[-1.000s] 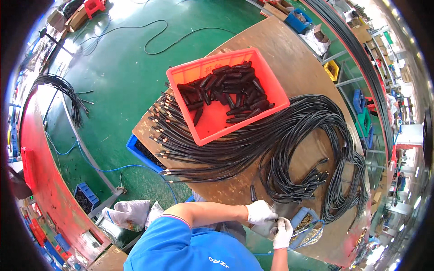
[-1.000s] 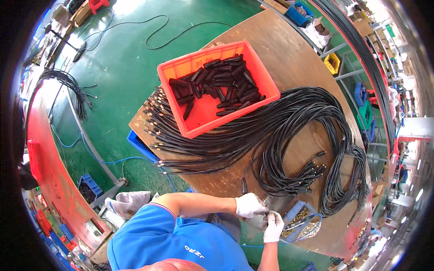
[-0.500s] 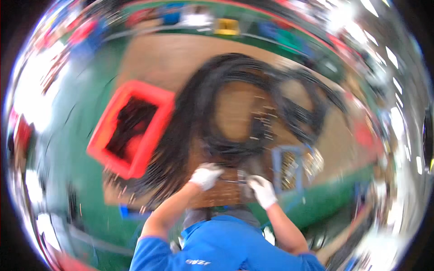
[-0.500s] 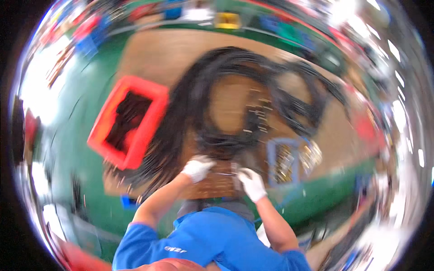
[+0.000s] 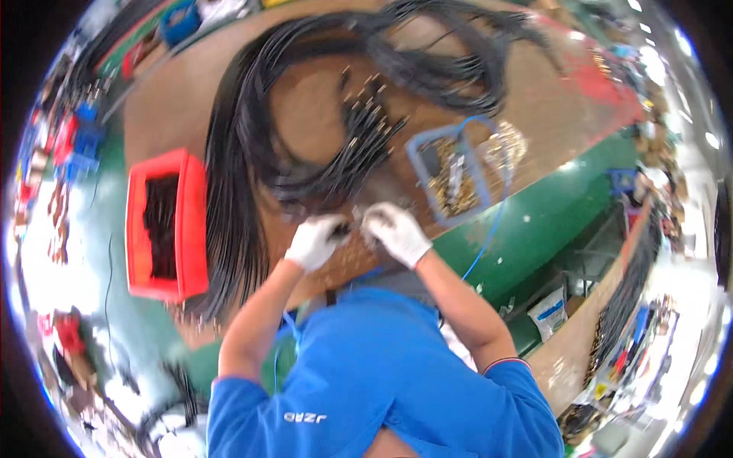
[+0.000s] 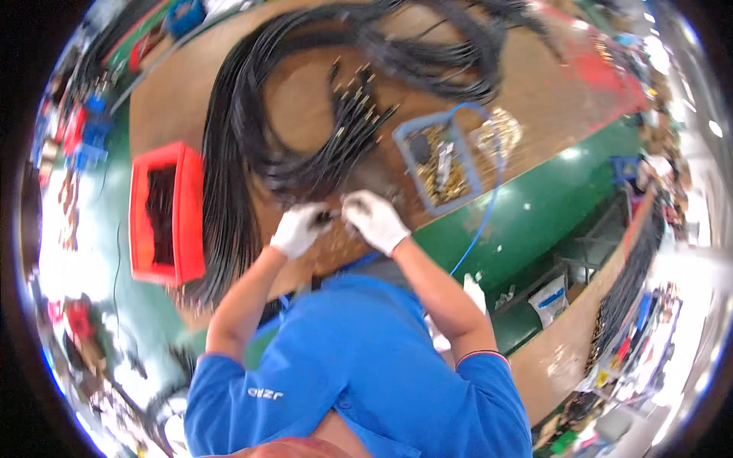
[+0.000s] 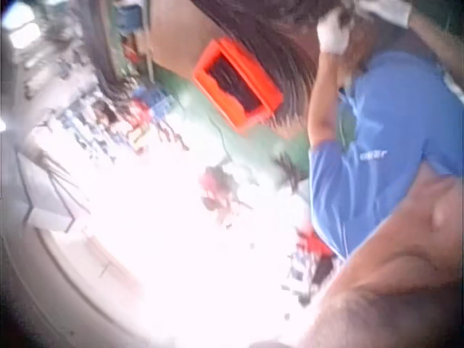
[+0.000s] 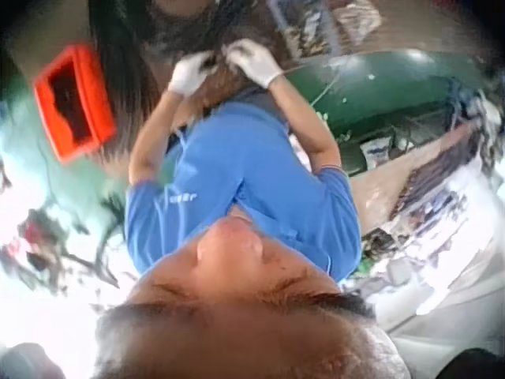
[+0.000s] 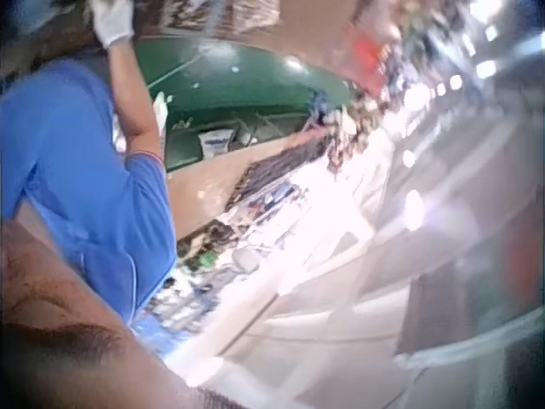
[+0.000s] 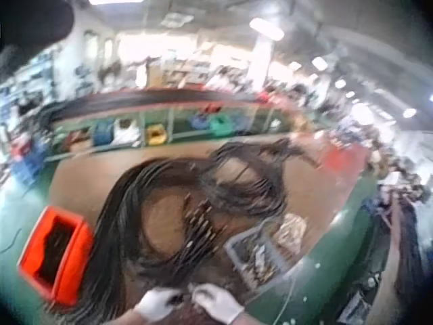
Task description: The person uses a pneumatic crimping tool to attach gold-colored connectors to the ends of black electrical wires. They repeatedly pick up wires, insert them into a metal jig, and use the tool to secure the connectors. The person also organizes the finished wires into bundles and handles a bag of connectors.
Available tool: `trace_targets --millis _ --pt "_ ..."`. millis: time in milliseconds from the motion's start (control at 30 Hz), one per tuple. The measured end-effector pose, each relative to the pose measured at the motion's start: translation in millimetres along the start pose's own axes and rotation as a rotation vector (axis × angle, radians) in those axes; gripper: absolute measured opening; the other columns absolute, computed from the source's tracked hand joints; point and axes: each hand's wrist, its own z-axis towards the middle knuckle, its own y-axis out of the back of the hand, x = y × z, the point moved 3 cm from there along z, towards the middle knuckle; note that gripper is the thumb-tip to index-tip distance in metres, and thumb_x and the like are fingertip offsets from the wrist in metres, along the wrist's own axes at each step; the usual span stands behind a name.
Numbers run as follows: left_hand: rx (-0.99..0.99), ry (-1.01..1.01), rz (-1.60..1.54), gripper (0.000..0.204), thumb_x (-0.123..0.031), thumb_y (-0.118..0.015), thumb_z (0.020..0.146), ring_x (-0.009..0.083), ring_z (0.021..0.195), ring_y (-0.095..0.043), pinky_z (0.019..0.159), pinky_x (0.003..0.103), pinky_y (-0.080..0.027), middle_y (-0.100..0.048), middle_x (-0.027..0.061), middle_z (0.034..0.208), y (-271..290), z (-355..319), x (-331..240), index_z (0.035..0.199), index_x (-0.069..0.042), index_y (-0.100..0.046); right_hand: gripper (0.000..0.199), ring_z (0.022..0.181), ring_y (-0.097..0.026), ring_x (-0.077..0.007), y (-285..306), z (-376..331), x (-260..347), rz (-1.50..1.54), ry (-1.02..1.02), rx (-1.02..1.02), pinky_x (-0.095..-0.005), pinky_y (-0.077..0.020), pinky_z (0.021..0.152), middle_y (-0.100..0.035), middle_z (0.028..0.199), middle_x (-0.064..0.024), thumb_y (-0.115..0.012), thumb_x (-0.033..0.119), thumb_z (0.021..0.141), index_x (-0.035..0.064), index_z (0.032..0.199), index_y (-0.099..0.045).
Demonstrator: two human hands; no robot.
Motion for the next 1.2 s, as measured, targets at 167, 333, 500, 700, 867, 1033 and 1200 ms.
trace_targets --millis 167,333,500,700,867,1033,1200 --pt "-0.022 0.016 -0.009 0.038 -0.019 -0.077 0.087 0.0397 0.103 -0.067 0.088 0.046 -0.053 -0.072 0.0174 0.109 12 -15 -2 0.122 -0.008 -0.066 0.023 0.079 -0.064 -0.0068 -11 -1 31 -0.126 0.035 0.063 -0.0246 -0.0536 0.071 -0.071 0.092 -0.0015 -0.067 0.015 0.101 -0.0005 0.118 -0.07" --pt "-0.095 0.024 -0.105 0.038 -0.018 -0.078 0.087 0.0357 0.096 -0.068 0.085 0.044 -0.054 -0.071 0.0147 0.103 9 -12 -2 0.122 -0.008 -0.066 0.019 0.08 -0.064 -0.0056 -10 1 52 -0.265 0.125 0.03 -0.025 -0.054 0.073 -0.074 0.094 -0.0041 -0.071 0.013 0.098 0.0011 0.114 -0.072" --pt "-0.126 0.042 -0.198 0.037 -0.02 -0.08 0.085 0.0352 0.096 -0.067 0.084 0.043 -0.054 -0.07 0.0124 0.1 19 -16 -7 0.119 -0.01 -0.068 0.016 0.083 -0.068 -0.0075 -22 -1 64 -0.256 0.173 0.09 -0.0251 -0.0553 0.076 -0.075 0.096 -0.0078 -0.074 0.011 0.096 0.0006 0.108 -0.073" --pt "-0.268 0.066 -0.306 0.037 -0.016 -0.083 0.081 0.0325 0.093 -0.067 0.082 0.042 -0.055 -0.07 0.0116 0.098 24 -28 -10 0.113 -0.008 -0.067 0.014 0.081 -0.07 -0.0092 -42 -4 79 -0.325 0.275 0.118 -0.0263 -0.0573 0.073 -0.076 0.097 -0.0094 -0.075 0.01 0.095 0.0013 0.106 -0.073" --pt "-0.296 0.029 -0.291 0.04 -0.015 -0.086 0.079 0.0329 0.093 -0.067 0.083 0.042 -0.054 -0.069 0.0113 0.098 28 -29 -11 0.111 -0.007 -0.064 0.014 0.078 -0.071 -0.0092 -45 -3 76 -0.309 0.305 0.098 -0.0259 -0.0572 0.069 -0.076 0.094 -0.0104 -0.077 0.009 0.093 0.0016 0.105 -0.072" --pt "-0.375 0.039 -0.255 0.04 -0.013 -0.087 0.077 0.0323 0.093 -0.067 0.083 0.042 -0.054 -0.069 0.0112 0.099 28 -31 -7 0.109 -0.008 -0.064 0.014 0.073 -0.072 -0.0136 -50 -4 83 -0.4 0.425 0.07 -0.0271 -0.0573 0.065 -0.076 0.092 -0.0115 -0.079 0.008 0.091 0.0033 0.101 -0.071" --pt "-0.417 0.082 -0.332 0.04 -0.009 -0.087 0.075 0.0321 0.093 -0.067 0.084 0.041 -0.054 -0.069 0.0108 0.098 25 -36 1 0.108 -0.007 -0.063 0.017 0.068 -0.073 -0.0208 -55 -6 92 -0.542 0.618 0.103 -0.0303 -0.0556 0.058 -0.076 0.091 -0.012 -0.081 0.007 0.087 0.0064 0.1 -0.069"
